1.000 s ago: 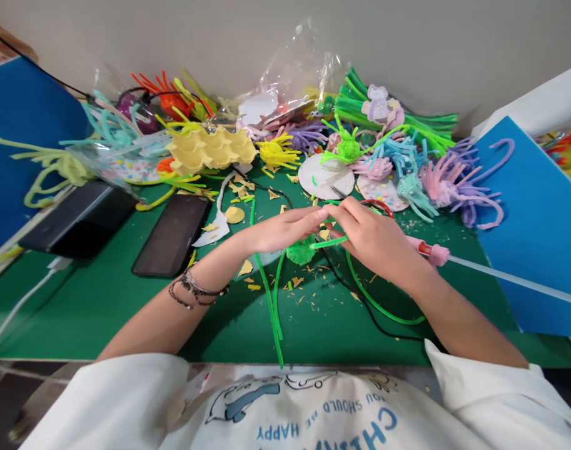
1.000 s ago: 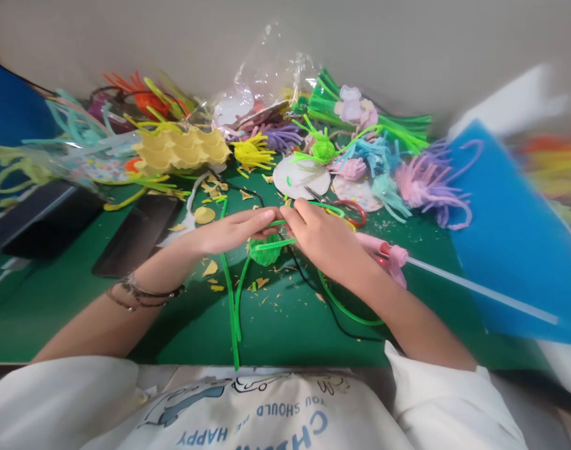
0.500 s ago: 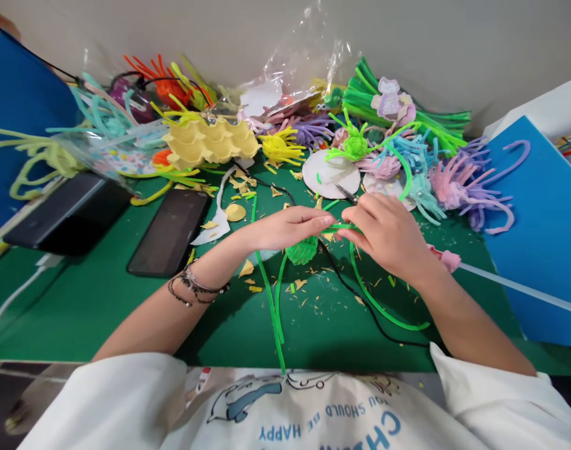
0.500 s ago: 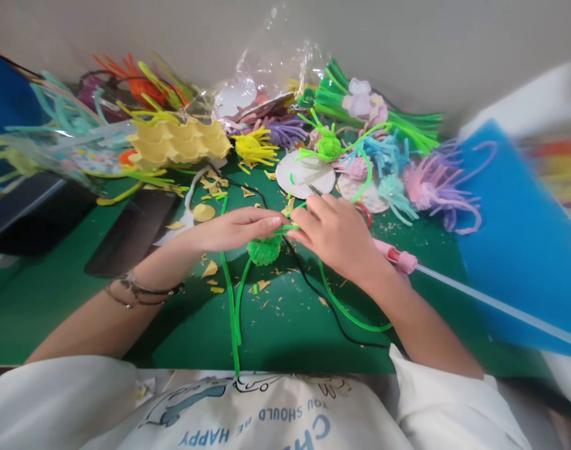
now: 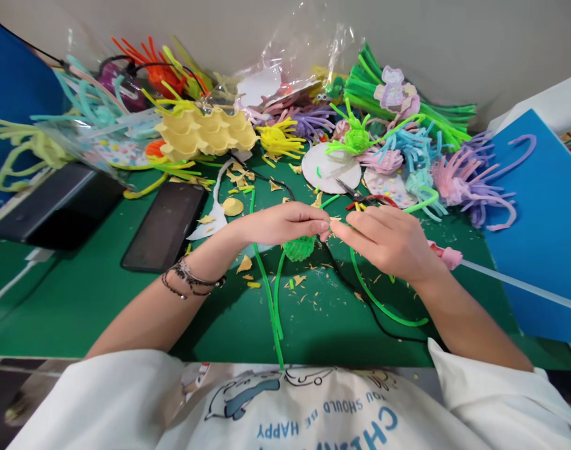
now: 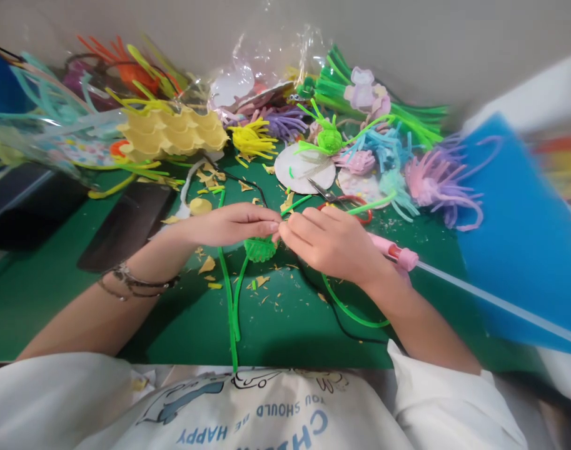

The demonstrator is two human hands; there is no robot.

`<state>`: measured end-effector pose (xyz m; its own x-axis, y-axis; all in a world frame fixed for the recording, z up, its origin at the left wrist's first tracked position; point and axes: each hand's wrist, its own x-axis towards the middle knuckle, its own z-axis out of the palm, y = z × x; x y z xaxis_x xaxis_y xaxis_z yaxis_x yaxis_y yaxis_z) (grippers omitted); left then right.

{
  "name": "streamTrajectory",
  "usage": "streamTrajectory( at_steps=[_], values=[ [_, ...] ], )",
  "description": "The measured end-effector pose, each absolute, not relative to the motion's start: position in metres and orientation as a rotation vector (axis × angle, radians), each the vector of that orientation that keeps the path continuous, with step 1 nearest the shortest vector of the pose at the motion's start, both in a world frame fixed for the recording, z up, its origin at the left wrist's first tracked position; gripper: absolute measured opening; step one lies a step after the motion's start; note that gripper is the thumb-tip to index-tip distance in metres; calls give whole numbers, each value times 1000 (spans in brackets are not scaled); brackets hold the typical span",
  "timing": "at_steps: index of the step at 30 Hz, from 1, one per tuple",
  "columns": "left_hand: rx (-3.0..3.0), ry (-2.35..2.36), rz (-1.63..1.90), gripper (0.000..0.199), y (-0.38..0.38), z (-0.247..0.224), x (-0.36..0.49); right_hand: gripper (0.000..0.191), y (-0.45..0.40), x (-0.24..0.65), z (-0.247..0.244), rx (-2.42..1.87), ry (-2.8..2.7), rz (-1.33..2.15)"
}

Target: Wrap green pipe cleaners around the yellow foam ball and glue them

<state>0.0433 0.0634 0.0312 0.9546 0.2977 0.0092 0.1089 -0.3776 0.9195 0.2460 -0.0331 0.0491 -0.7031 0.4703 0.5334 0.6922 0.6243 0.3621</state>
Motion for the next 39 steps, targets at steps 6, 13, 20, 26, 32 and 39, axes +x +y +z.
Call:
streamTrajectory(
  at_steps=[6, 13, 20, 26, 32, 39],
  values=[
    [2026, 213, 169, 32, 58, 35, 44, 31, -31, 245, 46, -1132, -2451, -27],
    [1845, 234, 258, 55, 60, 31, 45, 24, -31, 246, 45, -1143, -2319, -117],
    [1801, 225, 239, 58, 64, 25, 46, 24, -33, 244, 52, -831, -2371, -925],
    [1929, 232, 299, 53, 59, 27, 48, 17, -33, 240, 49, -804, -2336, -907],
    [2073, 277, 453, 32, 47, 29, 53, 29, -35, 229, 40, -1181, -2127, -553],
    [2129, 255, 523, 28, 45, 34, 51, 5, -37, 232, 40, -1182, -1982, -245]
  ],
)
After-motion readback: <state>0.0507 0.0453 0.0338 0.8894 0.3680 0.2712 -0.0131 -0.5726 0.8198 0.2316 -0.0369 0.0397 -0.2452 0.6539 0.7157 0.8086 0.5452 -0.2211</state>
